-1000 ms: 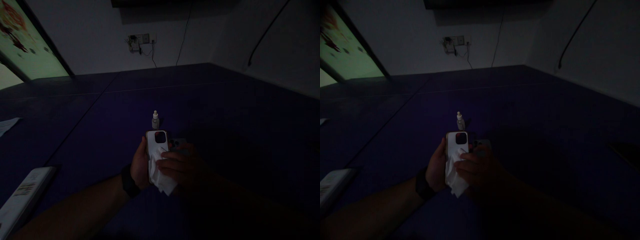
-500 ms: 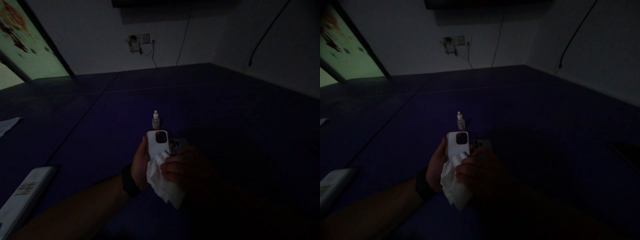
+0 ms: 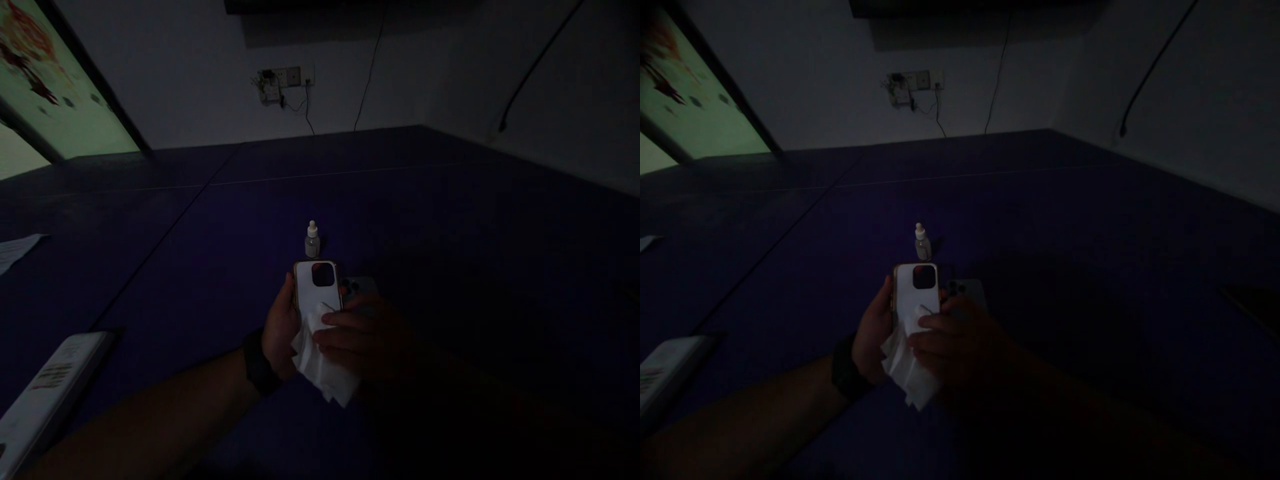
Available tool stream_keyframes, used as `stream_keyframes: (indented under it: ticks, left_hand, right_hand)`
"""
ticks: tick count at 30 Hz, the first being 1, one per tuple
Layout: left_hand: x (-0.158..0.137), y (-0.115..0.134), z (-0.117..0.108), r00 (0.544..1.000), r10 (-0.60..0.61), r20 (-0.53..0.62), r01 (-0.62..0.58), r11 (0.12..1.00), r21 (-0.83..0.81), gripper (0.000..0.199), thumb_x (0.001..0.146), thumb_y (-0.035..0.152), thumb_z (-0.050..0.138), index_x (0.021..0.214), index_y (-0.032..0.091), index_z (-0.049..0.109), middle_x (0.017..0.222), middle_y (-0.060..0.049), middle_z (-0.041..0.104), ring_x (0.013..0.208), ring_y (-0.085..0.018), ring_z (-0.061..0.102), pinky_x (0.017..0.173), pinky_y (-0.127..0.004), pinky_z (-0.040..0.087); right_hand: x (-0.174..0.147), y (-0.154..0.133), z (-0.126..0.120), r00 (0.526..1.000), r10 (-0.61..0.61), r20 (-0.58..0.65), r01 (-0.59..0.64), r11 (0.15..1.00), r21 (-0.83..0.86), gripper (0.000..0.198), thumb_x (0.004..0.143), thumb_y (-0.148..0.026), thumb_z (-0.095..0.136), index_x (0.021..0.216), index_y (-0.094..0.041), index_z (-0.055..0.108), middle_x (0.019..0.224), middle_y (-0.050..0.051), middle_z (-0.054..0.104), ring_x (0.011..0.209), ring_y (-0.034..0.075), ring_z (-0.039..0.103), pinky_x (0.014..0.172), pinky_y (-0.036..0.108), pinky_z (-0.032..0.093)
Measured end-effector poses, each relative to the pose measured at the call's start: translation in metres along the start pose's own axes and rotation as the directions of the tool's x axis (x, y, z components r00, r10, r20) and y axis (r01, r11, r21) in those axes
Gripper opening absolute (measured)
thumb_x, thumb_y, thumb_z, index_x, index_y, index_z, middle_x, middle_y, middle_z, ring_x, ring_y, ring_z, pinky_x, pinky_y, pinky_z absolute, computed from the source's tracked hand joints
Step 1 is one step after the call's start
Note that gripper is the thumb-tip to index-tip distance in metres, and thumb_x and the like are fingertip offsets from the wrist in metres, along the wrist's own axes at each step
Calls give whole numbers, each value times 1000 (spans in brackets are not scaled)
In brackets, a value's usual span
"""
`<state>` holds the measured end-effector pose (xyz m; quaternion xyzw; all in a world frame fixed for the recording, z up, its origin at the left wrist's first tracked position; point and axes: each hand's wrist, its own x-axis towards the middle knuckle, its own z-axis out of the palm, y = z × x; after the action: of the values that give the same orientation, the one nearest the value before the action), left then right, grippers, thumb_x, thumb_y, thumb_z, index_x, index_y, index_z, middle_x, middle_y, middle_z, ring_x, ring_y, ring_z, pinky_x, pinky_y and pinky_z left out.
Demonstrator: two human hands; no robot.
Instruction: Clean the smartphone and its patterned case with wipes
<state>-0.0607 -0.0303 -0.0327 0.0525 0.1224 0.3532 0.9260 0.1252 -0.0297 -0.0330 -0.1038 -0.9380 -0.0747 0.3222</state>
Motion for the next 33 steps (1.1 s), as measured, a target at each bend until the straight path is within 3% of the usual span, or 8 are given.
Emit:
stream_keyframes:
  ticks: [4,9,14,20,24,26,30,33]
  left_hand:
    - [-2,1,-2,999,-48,14,49,994,-94,82,85,84,51,113,8,66,64,5,41,43,-2,25,41,-15,28]
    - [0,0,3,994,91,-59,-92,996,-12,83,93,82,32,113,9,67,73,-3,52,52,-8,39,49,-21,38]
    - [-3,2,-3,998,-49,28,48,998,50,82,84,85,50,111,10,68,62,6,36,44,-4,19,42,-18,24]
    - [0,0,2,993,103,-63,-103,995,-4,77,94,79,39,115,11,67,75,-2,50,56,-8,42,55,-21,40]
    - [-2,1,-2,1000,22,20,-23,999,36,78,88,82,49,112,10,68,67,2,45,48,-7,32,45,-20,31]
    - [-2,1,-5,1000,2,22,-2,1000,-10,79,86,81,55,113,8,67,67,3,44,47,-5,29,44,-17,30]
    - [2,-1,-3,988,153,-13,-153,987,-53,66,93,71,53,120,12,66,73,0,49,55,-6,39,54,-16,40]
    - [3,-3,1,986,169,7,-169,984,63,64,94,71,52,120,15,66,75,-1,50,55,-8,38,53,-20,39]
  right_hand:
    - [-1,-2,5,988,41,146,-37,999,-28,29,101,-31,52,121,-19,69,129,2,75,126,21,60,105,43,35]
    - [-3,0,-1,998,69,-7,-70,997,-14,25,101,-30,52,114,-19,71,119,4,79,121,22,62,109,45,33]
    - [3,-6,0,997,23,76,-23,1000,0,28,105,-29,44,111,-22,70,121,-1,79,122,18,62,109,42,28]
    - [-5,0,1,987,157,-45,-158,987,-16,26,104,-33,47,110,-22,69,118,2,80,119,21,66,109,48,24]
    - [-2,-1,3,998,16,61,-17,1000,4,27,104,-34,48,110,-22,71,120,1,79,123,20,63,104,43,31]
    - [0,-2,2,994,44,98,-42,999,-22,28,105,-30,46,118,-21,70,124,0,78,123,19,62,106,43,31]
    - [0,2,-3,985,170,12,-169,984,-61,31,107,-26,41,124,-21,67,124,2,78,123,19,64,112,45,26]
    - [-2,3,-4,993,115,-33,-116,993,-16,31,109,-30,40,116,-20,68,121,2,79,121,19,65,109,44,29]
